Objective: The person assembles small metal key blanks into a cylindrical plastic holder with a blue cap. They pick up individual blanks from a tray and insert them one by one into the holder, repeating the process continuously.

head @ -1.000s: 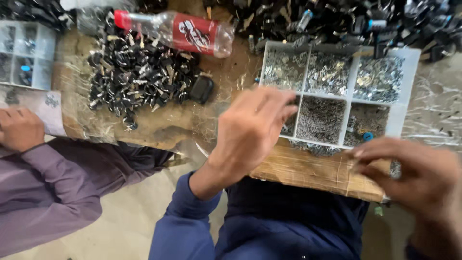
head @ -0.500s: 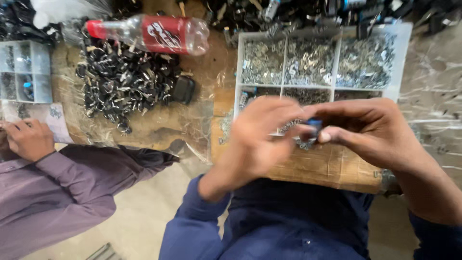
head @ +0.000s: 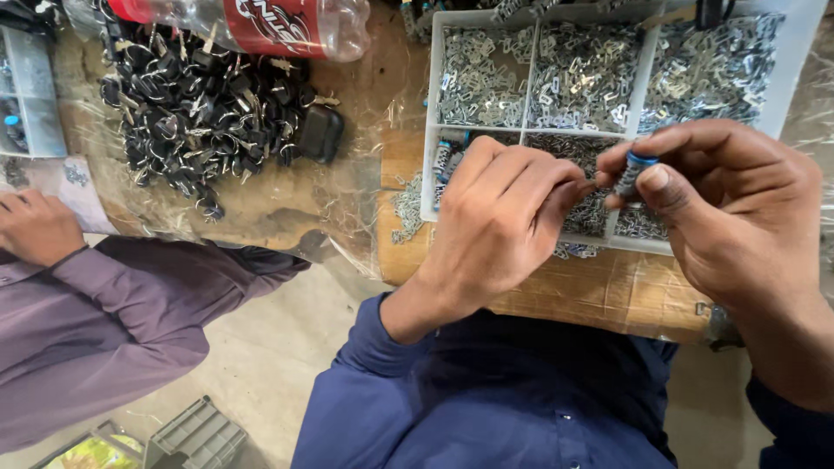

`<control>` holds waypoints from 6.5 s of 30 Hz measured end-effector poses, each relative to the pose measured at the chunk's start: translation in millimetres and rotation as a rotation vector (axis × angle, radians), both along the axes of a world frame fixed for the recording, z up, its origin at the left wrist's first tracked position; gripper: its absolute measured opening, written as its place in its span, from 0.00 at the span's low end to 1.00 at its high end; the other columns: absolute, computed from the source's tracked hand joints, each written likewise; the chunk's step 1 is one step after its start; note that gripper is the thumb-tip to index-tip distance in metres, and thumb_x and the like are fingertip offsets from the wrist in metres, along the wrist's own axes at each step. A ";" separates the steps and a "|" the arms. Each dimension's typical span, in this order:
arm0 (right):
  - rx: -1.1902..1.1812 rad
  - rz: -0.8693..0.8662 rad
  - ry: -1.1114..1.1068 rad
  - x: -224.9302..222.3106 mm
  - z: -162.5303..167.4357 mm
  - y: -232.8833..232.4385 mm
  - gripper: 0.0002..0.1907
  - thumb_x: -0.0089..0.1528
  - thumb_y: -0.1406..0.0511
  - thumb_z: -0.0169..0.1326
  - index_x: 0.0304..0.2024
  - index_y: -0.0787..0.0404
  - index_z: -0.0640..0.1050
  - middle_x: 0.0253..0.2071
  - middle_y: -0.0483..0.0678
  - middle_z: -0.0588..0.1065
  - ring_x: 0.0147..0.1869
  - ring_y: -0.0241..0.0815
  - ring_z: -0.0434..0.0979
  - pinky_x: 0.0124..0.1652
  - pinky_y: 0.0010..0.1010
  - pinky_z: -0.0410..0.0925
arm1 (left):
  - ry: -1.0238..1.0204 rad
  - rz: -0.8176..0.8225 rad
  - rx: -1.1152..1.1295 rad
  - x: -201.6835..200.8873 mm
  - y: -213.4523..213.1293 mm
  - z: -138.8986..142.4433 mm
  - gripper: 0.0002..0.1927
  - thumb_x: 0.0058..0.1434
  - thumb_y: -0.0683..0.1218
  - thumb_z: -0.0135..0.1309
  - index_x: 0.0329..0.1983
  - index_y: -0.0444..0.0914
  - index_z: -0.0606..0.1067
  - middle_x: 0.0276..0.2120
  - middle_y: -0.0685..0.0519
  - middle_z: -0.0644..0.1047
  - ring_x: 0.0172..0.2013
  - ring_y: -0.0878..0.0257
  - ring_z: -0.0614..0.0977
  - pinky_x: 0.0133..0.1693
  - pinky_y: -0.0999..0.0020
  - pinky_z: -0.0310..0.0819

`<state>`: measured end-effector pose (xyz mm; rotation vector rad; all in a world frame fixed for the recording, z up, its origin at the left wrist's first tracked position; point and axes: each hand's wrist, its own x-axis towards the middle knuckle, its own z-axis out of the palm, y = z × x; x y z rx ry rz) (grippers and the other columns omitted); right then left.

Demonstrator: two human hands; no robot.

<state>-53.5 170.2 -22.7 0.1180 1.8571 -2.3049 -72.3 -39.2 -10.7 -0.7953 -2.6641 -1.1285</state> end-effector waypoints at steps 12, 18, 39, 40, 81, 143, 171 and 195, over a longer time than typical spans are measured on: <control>0.321 0.001 0.154 12.5 -10.0 -7.5 0.14 0.63 0.80 0.57 0.48 0.68 0.70 0.56 0.57 0.72 0.61 0.45 0.79 0.58 0.30 0.79 | -0.152 0.041 0.275 6.4 9.6 -0.6 0.03 0.72 0.42 0.62 0.46 0.39 0.80 0.43 0.56 0.82 0.44 0.64 0.82 0.46 0.73 0.72; 0.332 -0.012 0.171 20.9 -13.8 -7.1 0.15 0.63 0.78 0.58 0.49 0.66 0.69 0.56 0.56 0.74 0.62 0.44 0.79 0.60 0.31 0.78 | -0.128 0.064 0.258 8.5 9.3 -5.9 0.04 0.72 0.44 0.63 0.45 0.39 0.80 0.42 0.56 0.82 0.43 0.64 0.82 0.45 0.74 0.71; 0.534 0.056 0.244 22.5 -31.7 -2.6 0.16 0.64 0.80 0.58 0.52 0.71 0.69 0.56 0.59 0.72 0.58 0.49 0.80 0.57 0.33 0.79 | -0.254 0.023 0.490 9.7 6.4 -13.0 0.11 0.65 0.34 0.65 0.47 0.36 0.79 0.42 0.53 0.82 0.43 0.67 0.82 0.45 0.76 0.82; 0.514 0.062 0.229 22.4 -31.1 -2.8 0.16 0.64 0.80 0.57 0.51 0.70 0.69 0.56 0.59 0.72 0.58 0.48 0.80 0.57 0.32 0.79 | -0.255 0.024 0.499 9.9 5.7 -13.4 0.10 0.64 0.34 0.65 0.47 0.36 0.78 0.42 0.52 0.83 0.42 0.67 0.83 0.45 0.76 0.82; 0.560 0.061 0.241 12.8 -7.7 -10.3 0.16 0.61 0.84 0.54 0.50 0.76 0.67 0.55 0.63 0.68 0.60 0.55 0.78 0.56 0.37 0.78 | -0.098 0.034 0.088 2.0 -1.6 1.8 0.06 0.68 0.40 0.63 0.46 0.39 0.79 0.42 0.57 0.81 0.43 0.61 0.80 0.49 0.69 0.71; 0.410 0.028 0.177 17.1 -32.2 -4.1 0.17 0.64 0.80 0.54 0.53 0.70 0.67 0.59 0.56 0.69 0.63 0.51 0.78 0.58 0.32 0.78 | -0.033 0.023 -0.049 -3.3 1.7 -5.2 0.05 0.67 0.43 0.66 0.42 0.42 0.80 0.39 0.59 0.81 0.41 0.61 0.78 0.45 0.67 0.67; 0.380 0.020 0.197 19.9 -32.4 -4.8 0.19 0.62 0.82 0.57 0.51 0.70 0.66 0.60 0.56 0.66 0.62 0.49 0.78 0.61 0.32 0.77 | -0.197 -0.003 0.255 9.5 3.7 -7.9 0.05 0.70 0.42 0.65 0.45 0.39 0.79 0.42 0.58 0.82 0.42 0.66 0.82 0.45 0.74 0.70; 0.430 0.059 0.218 13.0 -26.2 -2.4 0.20 0.65 0.80 0.54 0.58 0.69 0.66 0.55 0.59 0.72 0.61 0.52 0.79 0.58 0.37 0.78 | 0.063 0.078 -0.157 -5.1 9.5 0.7 0.06 0.59 0.44 0.68 0.34 0.40 0.80 0.32 0.56 0.81 0.37 0.54 0.78 0.42 0.58 0.64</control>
